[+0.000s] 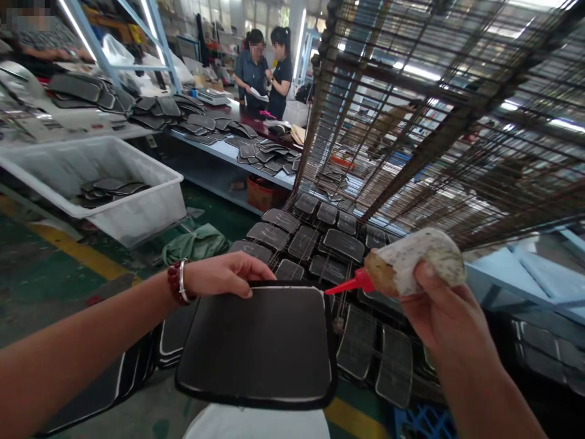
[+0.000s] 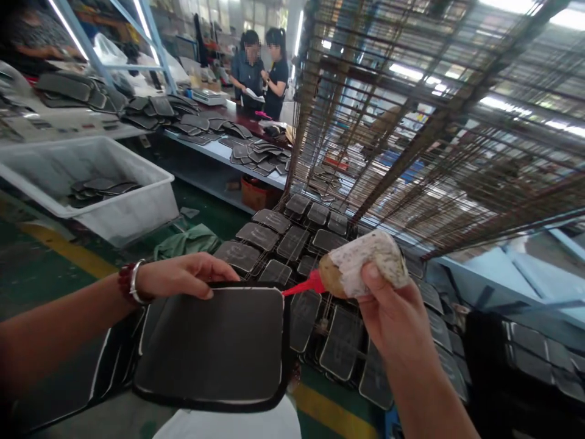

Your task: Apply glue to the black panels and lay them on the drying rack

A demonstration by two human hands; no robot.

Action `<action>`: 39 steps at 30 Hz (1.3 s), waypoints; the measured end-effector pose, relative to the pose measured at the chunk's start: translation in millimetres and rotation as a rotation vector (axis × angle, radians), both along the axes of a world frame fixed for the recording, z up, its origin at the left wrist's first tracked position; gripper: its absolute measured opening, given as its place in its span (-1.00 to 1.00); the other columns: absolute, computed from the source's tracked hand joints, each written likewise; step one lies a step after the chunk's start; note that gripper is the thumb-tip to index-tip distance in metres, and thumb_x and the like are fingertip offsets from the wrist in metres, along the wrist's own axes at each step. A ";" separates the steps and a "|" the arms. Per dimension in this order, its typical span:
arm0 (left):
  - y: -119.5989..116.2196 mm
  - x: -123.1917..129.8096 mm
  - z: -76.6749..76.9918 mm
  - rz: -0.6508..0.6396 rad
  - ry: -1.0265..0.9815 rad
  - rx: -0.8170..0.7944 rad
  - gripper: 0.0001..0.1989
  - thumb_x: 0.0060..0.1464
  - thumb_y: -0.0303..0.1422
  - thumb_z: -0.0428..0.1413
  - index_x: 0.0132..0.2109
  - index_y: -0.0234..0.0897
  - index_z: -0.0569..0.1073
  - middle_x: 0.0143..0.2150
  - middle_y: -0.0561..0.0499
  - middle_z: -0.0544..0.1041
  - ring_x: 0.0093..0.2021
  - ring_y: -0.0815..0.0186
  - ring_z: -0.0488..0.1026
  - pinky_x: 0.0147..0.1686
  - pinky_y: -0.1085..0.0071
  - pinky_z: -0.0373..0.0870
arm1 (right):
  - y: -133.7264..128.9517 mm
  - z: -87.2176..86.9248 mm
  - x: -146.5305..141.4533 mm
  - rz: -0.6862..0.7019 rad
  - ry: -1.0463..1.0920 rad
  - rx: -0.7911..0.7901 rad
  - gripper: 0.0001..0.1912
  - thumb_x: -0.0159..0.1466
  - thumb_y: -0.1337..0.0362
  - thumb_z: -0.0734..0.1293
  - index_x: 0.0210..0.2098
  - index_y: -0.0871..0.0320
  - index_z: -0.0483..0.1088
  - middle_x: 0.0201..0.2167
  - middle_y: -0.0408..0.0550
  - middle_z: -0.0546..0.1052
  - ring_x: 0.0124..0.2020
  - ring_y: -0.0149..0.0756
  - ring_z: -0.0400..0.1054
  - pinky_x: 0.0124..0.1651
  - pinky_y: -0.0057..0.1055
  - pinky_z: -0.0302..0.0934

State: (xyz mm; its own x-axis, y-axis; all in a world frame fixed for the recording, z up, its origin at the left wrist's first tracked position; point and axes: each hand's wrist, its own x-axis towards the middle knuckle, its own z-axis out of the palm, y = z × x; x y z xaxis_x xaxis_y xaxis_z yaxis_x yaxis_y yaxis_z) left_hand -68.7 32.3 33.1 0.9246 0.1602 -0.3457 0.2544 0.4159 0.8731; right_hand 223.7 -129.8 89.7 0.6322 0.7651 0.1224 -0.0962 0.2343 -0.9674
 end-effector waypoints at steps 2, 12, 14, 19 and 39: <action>0.6 2.5 1.5 -0.011 0.011 0.001 -0.57 -0.15 -0.55 0.19 -0.04 -0.27 0.53 -0.11 -0.02 0.63 -0.23 0.26 0.58 -0.28 0.47 0.48 | -2.2 -1.9 2.9 0.002 -0.021 0.013 -0.65 0.08 0.17 0.51 -0.14 0.05 0.49 -0.17 -0.06 0.58 -0.14 -0.17 0.49 -0.08 -0.25 0.45; 4.4 8.7 5.8 -0.032 0.025 0.011 -0.60 -0.14 -0.55 0.18 -0.07 -0.29 0.54 -0.13 -0.02 0.63 -0.25 0.26 0.58 -0.29 0.47 0.49 | 1.6 -11.2 6.3 -0.055 0.047 0.003 -0.65 0.01 0.20 0.55 -0.21 0.02 0.51 -0.23 -0.11 0.59 -0.19 -0.26 0.50 -0.14 -0.38 0.45; 5.5 9.7 5.4 -0.030 0.031 0.020 -0.60 -0.14 -0.55 0.18 -0.07 -0.29 0.54 -0.15 -0.02 0.64 -0.26 0.26 0.58 -0.29 0.47 0.49 | 2.9 -12.5 5.8 -0.050 0.051 -0.008 -0.64 0.00 0.18 0.55 -0.20 0.03 0.51 -0.21 -0.11 0.59 -0.18 -0.25 0.49 -0.13 -0.37 0.45; 9.6 11.2 1.9 -0.031 0.029 0.001 -0.61 -0.14 -0.55 0.17 -0.08 -0.30 0.55 -0.18 -0.02 0.64 -0.28 0.27 0.58 -0.28 0.46 0.48 | 6.3 -15.0 5.6 -0.022 0.046 -0.012 -0.60 0.03 0.18 0.54 -0.14 0.04 0.49 -0.19 -0.09 0.59 -0.17 -0.18 0.50 -0.11 -0.28 0.46; 26.5 14.7 -7.4 0.117 0.045 -0.062 -0.62 -0.21 -0.58 0.18 -0.14 -0.35 0.58 -0.23 -0.08 0.64 -0.35 0.26 0.57 -0.37 0.47 0.47 | -16.9 -30.3 5.3 0.084 0.131 -0.054 -0.47 0.12 0.19 0.48 0.07 0.01 0.36 -0.15 0.04 0.59 -0.15 -0.03 0.50 0.01 0.03 0.37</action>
